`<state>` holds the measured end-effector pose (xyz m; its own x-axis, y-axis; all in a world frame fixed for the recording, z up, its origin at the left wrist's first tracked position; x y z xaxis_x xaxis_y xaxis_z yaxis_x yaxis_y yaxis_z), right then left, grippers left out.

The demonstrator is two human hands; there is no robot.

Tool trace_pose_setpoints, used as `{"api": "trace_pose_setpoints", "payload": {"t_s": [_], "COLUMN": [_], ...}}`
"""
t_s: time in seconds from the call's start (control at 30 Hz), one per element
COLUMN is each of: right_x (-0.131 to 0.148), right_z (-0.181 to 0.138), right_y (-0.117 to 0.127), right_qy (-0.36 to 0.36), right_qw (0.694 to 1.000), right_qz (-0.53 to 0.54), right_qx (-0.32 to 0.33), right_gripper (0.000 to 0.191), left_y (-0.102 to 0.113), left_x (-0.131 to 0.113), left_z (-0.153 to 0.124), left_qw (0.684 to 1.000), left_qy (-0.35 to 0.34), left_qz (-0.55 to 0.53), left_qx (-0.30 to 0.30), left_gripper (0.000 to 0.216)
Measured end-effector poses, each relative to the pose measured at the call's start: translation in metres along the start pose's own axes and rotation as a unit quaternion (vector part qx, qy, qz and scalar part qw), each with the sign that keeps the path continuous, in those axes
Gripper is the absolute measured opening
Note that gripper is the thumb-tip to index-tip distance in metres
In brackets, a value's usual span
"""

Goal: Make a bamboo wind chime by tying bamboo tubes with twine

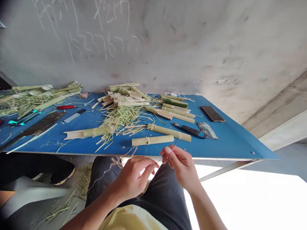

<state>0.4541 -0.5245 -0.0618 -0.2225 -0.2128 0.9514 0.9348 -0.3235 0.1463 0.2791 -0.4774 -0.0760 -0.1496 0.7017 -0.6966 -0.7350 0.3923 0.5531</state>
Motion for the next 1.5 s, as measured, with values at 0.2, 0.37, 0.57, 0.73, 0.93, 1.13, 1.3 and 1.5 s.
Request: {"api": "trace_pose_setpoints", "payload": {"t_s": [0.2, 0.37, 0.57, 0.73, 0.93, 1.13, 1.3, 1.5], "right_x": [0.002, 0.013, 0.016, 0.014, 0.011, 0.014, 0.018, 0.020], "right_z": [-0.015, -0.019, -0.022, -0.023, -0.027, -0.031, -0.032, -0.032], "right_y": [-0.005, -0.015, -0.023, -0.020, -0.024, -0.028, -0.029, -0.027], "right_qy": [0.031, 0.058, 0.052, 0.047, 0.020, -0.002, 0.014, 0.026], "right_qw": [0.996, 0.987, 0.987, 0.988, 0.991, 0.990, 0.990, 0.989], "right_qz": [-0.035, -0.018, -0.028, -0.032, -0.051, -0.048, -0.041, -0.047], "right_qx": [-0.073, -0.145, -0.150, -0.145, -0.119, -0.129, -0.133, -0.140], "right_gripper": [0.044, 0.045, 0.045, 0.044, 0.044, 0.043, 0.043, 0.043], "left_y": [0.007, 0.012, 0.009, 0.010, 0.009, 0.009, 0.005, 0.005], "left_x": [-0.008, -0.007, 0.001, 0.001, 0.008, 0.016, 0.020, 0.021], "left_z": [-0.008, -0.012, -0.017, -0.018, -0.019, -0.020, -0.019, -0.019], "left_qw": [0.976, 0.965, 0.975, 0.983, 0.997, 0.993, 0.982, 0.971], "left_qy": [-0.129, -0.124, -0.092, -0.078, 0.001, 0.101, 0.136, 0.143], "left_qz": [0.170, 0.219, 0.197, 0.155, 0.060, -0.059, -0.131, -0.188], "left_qx": [-0.051, -0.078, -0.053, -0.055, -0.052, -0.031, -0.008, 0.023], "left_gripper": [0.024, 0.022, 0.020, 0.023, 0.019, 0.029, 0.038, 0.030]}}
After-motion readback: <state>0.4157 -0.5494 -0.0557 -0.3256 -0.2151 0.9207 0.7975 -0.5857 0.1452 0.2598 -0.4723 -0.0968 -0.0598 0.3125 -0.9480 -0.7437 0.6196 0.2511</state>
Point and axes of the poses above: each hand's wrist, its own z-axis towards the middle knuckle, its own y-axis out of the back of the hand, x = y × z, the point moved 4 cm from there along z, towards the middle knuckle, and after that the axes turned 2 degrees about y, right-handed, at the moved point
